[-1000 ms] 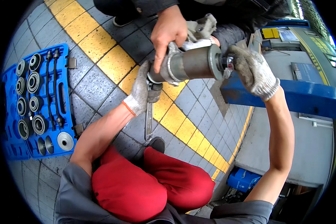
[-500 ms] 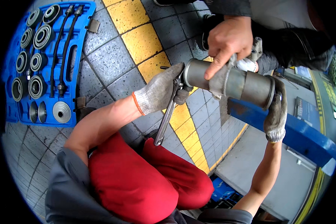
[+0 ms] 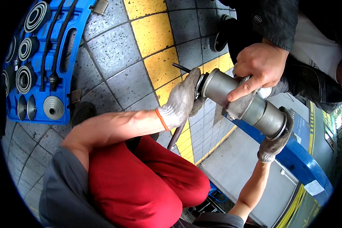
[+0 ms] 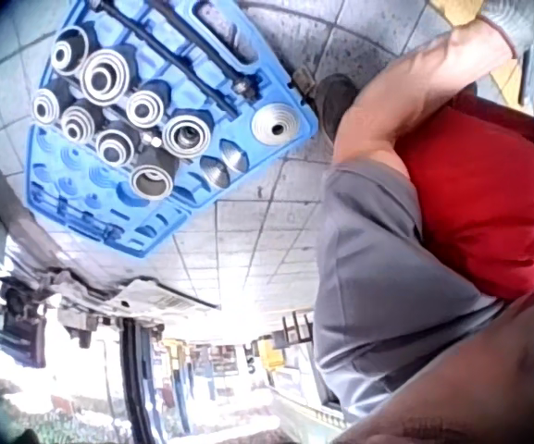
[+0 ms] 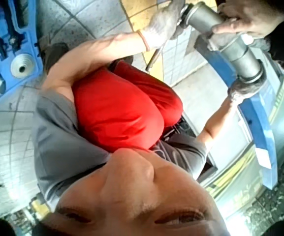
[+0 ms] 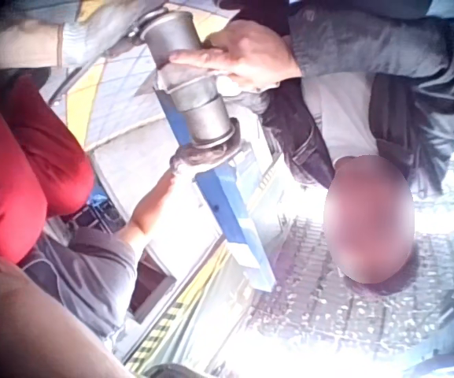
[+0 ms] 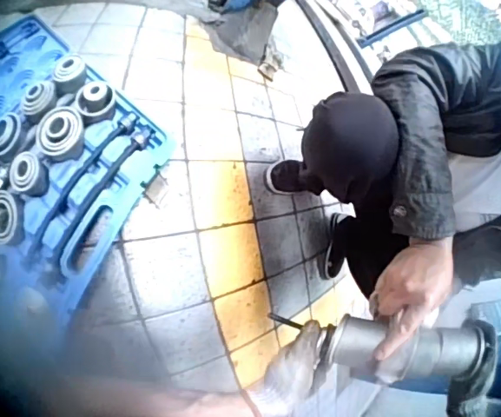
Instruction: The person sits on the floor and assembles a cylindrical mechanical component with a flange. They use a wrench to tighten bolts on the assembly while another person holds the part steady.
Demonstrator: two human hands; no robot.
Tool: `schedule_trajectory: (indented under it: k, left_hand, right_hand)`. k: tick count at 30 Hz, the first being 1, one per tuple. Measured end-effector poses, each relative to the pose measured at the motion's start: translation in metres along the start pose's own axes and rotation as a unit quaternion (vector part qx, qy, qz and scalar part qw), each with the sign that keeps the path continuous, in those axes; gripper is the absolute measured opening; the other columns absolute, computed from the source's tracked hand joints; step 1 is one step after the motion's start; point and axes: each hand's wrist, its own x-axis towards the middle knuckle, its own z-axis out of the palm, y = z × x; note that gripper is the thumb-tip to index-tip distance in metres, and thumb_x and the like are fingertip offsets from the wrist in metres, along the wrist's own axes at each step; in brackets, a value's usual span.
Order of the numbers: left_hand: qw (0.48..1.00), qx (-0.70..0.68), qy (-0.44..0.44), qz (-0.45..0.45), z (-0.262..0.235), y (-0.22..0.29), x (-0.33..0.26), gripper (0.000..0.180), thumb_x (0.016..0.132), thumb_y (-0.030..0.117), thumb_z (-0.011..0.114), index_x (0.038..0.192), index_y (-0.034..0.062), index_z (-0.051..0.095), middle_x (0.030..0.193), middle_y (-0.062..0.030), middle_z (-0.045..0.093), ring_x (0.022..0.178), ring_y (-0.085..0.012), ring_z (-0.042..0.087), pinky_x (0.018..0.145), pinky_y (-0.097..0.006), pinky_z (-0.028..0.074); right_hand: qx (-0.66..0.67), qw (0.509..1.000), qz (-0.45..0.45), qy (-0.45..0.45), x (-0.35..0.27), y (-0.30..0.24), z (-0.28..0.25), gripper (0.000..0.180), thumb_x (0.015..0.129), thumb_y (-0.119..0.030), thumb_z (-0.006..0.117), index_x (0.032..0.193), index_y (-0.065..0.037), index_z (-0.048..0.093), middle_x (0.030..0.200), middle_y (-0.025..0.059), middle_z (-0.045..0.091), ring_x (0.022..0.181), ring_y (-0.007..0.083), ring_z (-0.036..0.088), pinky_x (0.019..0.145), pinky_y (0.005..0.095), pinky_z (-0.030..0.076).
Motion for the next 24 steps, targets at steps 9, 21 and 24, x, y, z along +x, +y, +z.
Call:
schedule_trajectory:
  k: [9,21,24]
  left_hand:
    - [0.916,0.164,-0.091,0.354,-0.026,-0.030,0.048,0.037,0.098,0.011,0.060,0.134,0.0051,0.056,0.107,-0.0080,0.066,0.084,-0.0174,0.065,0.070,-0.032,0.056]
    - [0.975,0.199,-0.090,0.037,-0.078,-0.044,0.022,0.071,0.098,0.080,0.036,0.094,0.0117,0.057,0.065,0.0024,0.045,0.051,-0.0082,0.039,0.047,-0.026,0.031]
    - [0.984,0.162,-0.062,-0.046,-0.054,-0.023,0.001,0.070,0.102,0.076,0.030,0.090,0.0125,0.057,0.066,0.0013,0.050,0.044,-0.0084,0.036,0.041,-0.027,0.028]
  right_hand:
    - [0.030,0.971,0.186,-0.148,0.009,-0.065,-0.045,0.060,0.092,-0.002,0.065,0.148,0.000,0.044,0.109,0.0220,0.070,0.094,0.0365,0.070,0.082,0.0405,0.056]
    - [-0.092,0.989,-0.009,-0.115,0.002,-0.024,-0.039,0.054,0.090,-0.003,0.068,0.141,0.005,0.052,0.120,0.0292,0.067,0.108,0.0464,0.067,0.094,0.0466,0.054]
    - [-0.124,0.982,-0.086,-0.109,-0.007,-0.005,-0.034,0.057,0.087,0.001,0.069,0.142,0.005,0.053,0.125,0.0287,0.066,0.113,0.0463,0.066,0.099,0.0487,0.053]
